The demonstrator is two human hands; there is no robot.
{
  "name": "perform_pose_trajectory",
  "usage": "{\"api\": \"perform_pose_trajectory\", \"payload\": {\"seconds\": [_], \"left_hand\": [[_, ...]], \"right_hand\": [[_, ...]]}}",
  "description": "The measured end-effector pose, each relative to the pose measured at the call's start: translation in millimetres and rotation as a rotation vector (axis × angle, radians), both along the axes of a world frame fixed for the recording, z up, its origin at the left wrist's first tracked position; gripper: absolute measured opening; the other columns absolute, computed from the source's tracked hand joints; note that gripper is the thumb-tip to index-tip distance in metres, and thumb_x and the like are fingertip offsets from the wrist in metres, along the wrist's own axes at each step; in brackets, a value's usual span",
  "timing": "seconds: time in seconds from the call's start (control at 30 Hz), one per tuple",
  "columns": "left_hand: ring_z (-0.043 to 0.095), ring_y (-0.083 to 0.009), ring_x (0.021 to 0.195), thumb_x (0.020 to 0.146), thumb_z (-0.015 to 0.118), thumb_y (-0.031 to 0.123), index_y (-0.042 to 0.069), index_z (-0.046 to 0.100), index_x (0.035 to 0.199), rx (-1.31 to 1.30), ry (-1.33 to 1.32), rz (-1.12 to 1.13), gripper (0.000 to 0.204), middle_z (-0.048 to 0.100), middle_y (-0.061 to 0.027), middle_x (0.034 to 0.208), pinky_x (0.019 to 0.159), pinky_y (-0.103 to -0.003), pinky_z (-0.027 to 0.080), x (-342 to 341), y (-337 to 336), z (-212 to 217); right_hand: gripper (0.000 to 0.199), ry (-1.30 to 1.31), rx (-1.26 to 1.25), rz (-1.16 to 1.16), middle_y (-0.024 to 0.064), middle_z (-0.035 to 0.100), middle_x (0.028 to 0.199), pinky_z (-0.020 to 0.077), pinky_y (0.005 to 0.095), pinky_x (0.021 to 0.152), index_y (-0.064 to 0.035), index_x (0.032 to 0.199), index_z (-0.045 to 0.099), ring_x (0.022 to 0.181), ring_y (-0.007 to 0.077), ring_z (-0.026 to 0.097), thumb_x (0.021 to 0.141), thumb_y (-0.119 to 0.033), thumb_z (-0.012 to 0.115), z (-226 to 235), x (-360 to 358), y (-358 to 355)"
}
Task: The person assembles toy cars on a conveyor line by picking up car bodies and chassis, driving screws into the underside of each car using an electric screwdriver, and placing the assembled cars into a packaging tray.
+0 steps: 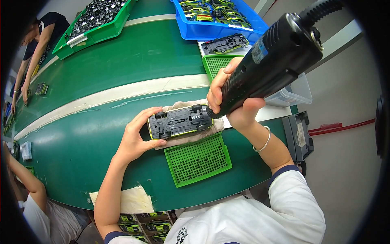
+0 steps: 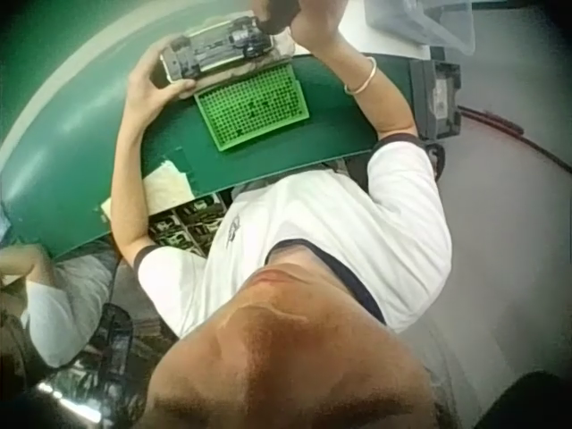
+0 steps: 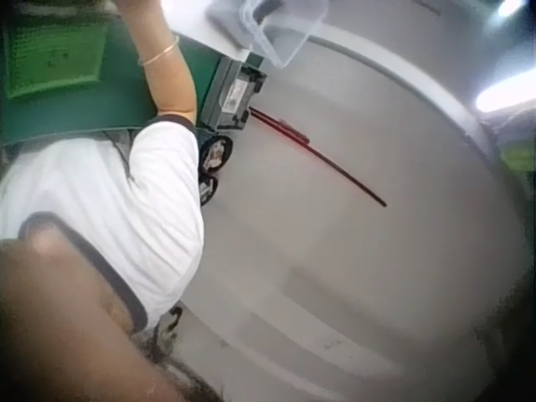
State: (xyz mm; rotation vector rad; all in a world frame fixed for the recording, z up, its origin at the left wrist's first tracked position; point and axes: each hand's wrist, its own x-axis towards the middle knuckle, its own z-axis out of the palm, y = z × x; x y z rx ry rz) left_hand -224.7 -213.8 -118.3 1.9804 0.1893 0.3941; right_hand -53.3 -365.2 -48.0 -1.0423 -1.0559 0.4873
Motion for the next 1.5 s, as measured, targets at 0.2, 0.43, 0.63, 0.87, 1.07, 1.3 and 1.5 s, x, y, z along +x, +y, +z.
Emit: {"api": "perform_pose_trajectory", "payload": {"seconds": [0.2,0.43,0.63,0.87,1.07,1.3,1.5], "left_hand": [[0.048,-0.0242,0.107,0.053,0.076,0.015,0.005,0.049,0.113,0.0,0.008,0.002,0.067,0.052,-0.0093,0.113,0.094,-0.034,0.036,1,-1,2],[0.045,-0.0252,0.111,0.051,0.077,0.018,0.004,0.043,0.12,0.05,-0.005,-0.003,0.078,0.047,-0.0119,0.119,0.096,-0.036,0.033,-3,-4,7],[0.045,-0.0261,0.11,0.055,0.075,0.027,0.003,0.042,0.12,0.726,0.013,-0.01,0.078,0.048,-0.014,0.117,0.099,-0.041,0.028,40,-50,50],[0.054,-0.0236,0.095,0.058,0.072,0.024,0.005,0.055,0.106,0.664,0.214,-0.094,0.054,0.059,-0.0109,0.1,0.099,-0.042,0.029,65,-52,60],[0.053,-0.0246,0.096,0.058,0.073,0.024,0.006,0.051,0.112,0.693,0.295,-0.096,0.061,0.057,-0.0107,0.104,0.102,-0.043,0.024,61,-56,65],[0.042,-0.0243,0.115,0.056,0.075,0.018,0.009,0.039,0.123,0.668,0.319,0.167,0.077,0.048,-0.0092,0.12,0.103,-0.044,0.021,0,-21,69],[0.043,-0.0251,0.114,0.06,0.073,0.013,0.006,0.055,0.101,0.277,0.165,0.212,0.045,0.05,-0.0074,0.119,0.102,-0.045,0.022,-13,-12,30]], "right_hand": [[0.079,0.0,0.007,0.038,0.0043,0.043,0.061,0.0384,0.0213,0.041,-0.0093,0.101,0.03,0.044,0.0108,0.044,0.058,-0.072,0.051,1,2,-1],[0.093,-0.106,0.2,-0.011,0.0072,0.045,0.063,0.0449,0.026,0.042,-0.0053,0.112,0.026,0.046,0.0157,0.048,0.055,-0.076,0.048,32,11,-13],[0.083,-0.178,0.706,0.114,0.0036,0.042,0.069,0.0367,0.0278,0.052,-0.0114,0.106,0.047,0.056,0.0137,0.043,0.059,-0.08,0.042,92,52,-55],[0.078,-0.133,0.798,0.033,0.0043,0.043,0.068,0.0357,0.0275,0.048,-0.0106,0.103,0.047,0.053,0.014,0.042,0.063,-0.077,0.041,96,57,-71],[0.073,-0.076,0.843,-0.039,0.0049,0.043,0.067,0.0348,0.0272,0.046,-0.0099,0.1,0.047,0.05,0.0142,0.041,0.066,-0.074,0.04,102,59,-63],[0.068,-0.035,0.888,-0.1,0.0055,0.044,0.066,0.0339,0.0269,0.042,-0.0091,0.097,0.047,0.046,0.0145,0.04,0.07,-0.071,0.039,111,64,-63],[0.064,-0.028,0.932,-0.137,0.0061,0.044,0.065,0.033,0.0266,0.039,-0.0084,0.094,0.047,0.043,0.0148,0.039,0.074,-0.068,0.038,117,71,-70]]}}
